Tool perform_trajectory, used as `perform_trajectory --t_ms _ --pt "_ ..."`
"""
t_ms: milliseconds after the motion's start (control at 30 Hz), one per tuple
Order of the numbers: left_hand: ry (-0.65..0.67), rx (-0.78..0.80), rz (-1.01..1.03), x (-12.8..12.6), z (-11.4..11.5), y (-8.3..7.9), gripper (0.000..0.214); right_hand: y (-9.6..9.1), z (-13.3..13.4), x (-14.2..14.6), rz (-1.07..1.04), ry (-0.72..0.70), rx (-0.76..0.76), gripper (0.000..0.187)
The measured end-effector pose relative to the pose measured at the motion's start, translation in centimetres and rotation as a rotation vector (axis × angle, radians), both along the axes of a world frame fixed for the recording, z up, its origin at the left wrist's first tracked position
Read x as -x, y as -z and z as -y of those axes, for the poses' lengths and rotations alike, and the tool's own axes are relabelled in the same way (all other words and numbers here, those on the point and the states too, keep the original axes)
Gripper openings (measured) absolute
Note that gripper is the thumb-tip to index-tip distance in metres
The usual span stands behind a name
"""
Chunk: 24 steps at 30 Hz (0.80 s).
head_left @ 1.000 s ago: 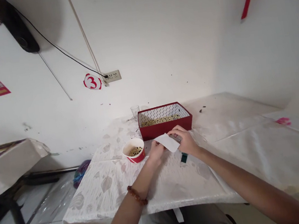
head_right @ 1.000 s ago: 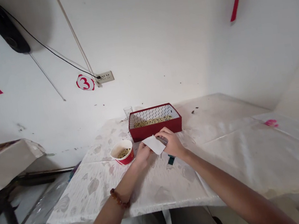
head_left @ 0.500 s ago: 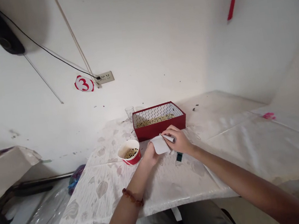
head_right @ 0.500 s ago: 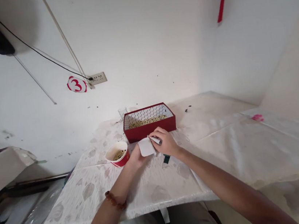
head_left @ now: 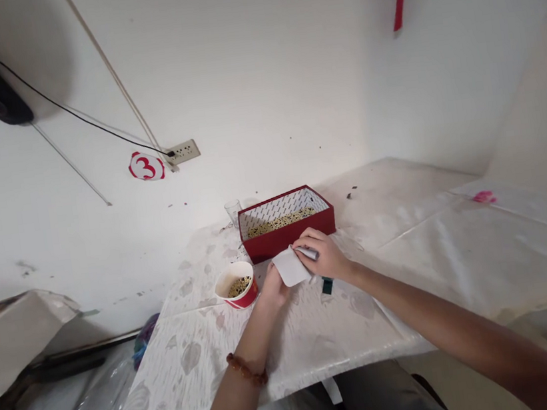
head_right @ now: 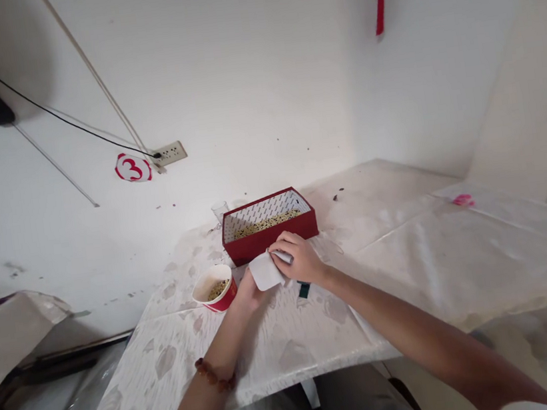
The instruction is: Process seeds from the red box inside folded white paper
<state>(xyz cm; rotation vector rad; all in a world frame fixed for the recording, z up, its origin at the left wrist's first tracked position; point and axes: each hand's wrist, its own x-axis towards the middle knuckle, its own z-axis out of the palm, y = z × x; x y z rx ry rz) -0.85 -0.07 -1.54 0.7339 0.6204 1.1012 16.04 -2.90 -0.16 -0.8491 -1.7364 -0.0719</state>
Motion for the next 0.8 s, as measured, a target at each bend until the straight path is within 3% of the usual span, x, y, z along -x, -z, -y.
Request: perform_trajectory --t_ms 433,667,800 --pt "-0.041 -0.067 -0.054 -0.3 0.9 -1.4 0.029 -0.1 0.1 0.0 0.01 -0.032 -0.012 0.02" --pt "-0.134 -0.003 -0.132 -0.2 0.7 -0.5 0.033 0.0 -0.2 -0.1 0.014 -0.019 -0.004 0.019" --pt "-0.09 -0.048 -0.146 -0.3 1.0 -0.6 0.042 0.0 -0.2 -0.1 0.02 -0.02 -0.003 0.019"
